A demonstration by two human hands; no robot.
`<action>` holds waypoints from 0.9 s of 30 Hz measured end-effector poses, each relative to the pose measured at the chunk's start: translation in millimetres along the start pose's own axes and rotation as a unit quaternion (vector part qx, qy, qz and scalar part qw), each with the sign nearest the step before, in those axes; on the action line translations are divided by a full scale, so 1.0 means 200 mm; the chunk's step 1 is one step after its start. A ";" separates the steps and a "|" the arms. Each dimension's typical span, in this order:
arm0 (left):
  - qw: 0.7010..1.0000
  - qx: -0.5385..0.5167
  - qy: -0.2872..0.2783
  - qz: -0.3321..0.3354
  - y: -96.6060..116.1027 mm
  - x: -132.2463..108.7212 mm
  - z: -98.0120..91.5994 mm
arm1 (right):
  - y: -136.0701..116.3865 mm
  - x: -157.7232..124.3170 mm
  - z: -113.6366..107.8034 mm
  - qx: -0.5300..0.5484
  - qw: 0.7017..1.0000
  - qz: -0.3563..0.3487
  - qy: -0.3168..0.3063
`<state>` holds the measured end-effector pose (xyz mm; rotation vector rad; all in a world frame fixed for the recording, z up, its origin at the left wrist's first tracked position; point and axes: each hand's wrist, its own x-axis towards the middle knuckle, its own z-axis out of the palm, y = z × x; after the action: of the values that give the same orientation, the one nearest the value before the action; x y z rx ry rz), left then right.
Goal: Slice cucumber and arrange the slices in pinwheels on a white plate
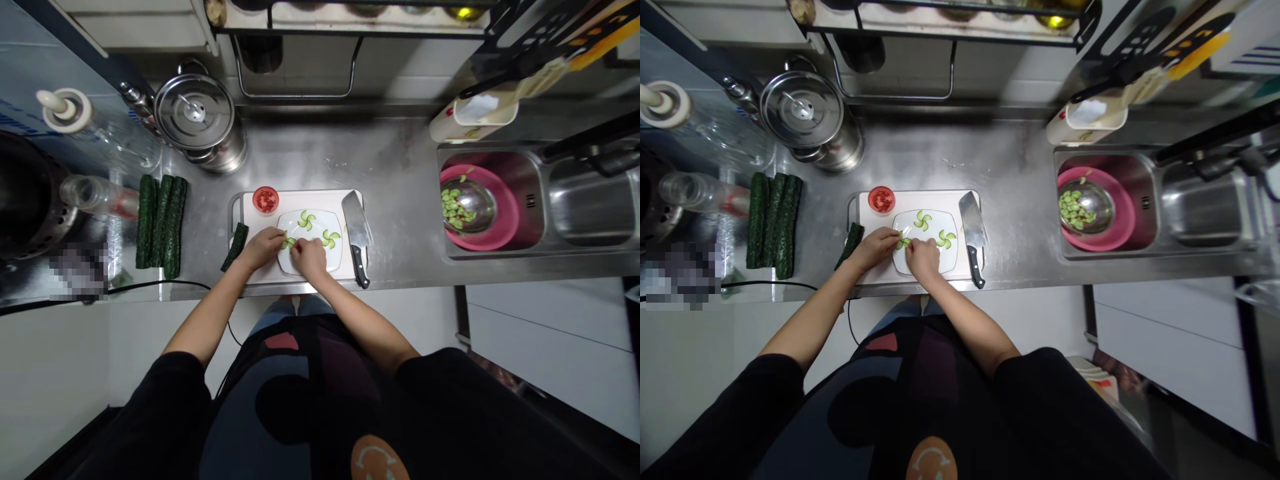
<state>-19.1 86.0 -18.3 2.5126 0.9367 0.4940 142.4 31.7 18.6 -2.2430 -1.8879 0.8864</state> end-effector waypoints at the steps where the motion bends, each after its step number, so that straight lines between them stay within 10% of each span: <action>1: 1.000 0.001 0.000 0.010 0.00 0.00 -0.01 | 0.01 0.00 0.00 -0.007 1.000 -0.017 0.001; 9: 0.999 0.030 -0.024 0.010 0.03 0.01 -0.05 | 0.06 -0.04 0.02 -0.021 0.988 -0.154 0.009; 27: 0.993 0.060 -0.099 -0.027 0.05 0.03 -0.11 | 0.04 -0.07 -0.01 -0.053 0.986 -0.161 -0.010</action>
<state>-19.8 88.9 5.9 2.5775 0.9785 0.1708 149.8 17.3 21.2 -1.9030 -2.2682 0.7776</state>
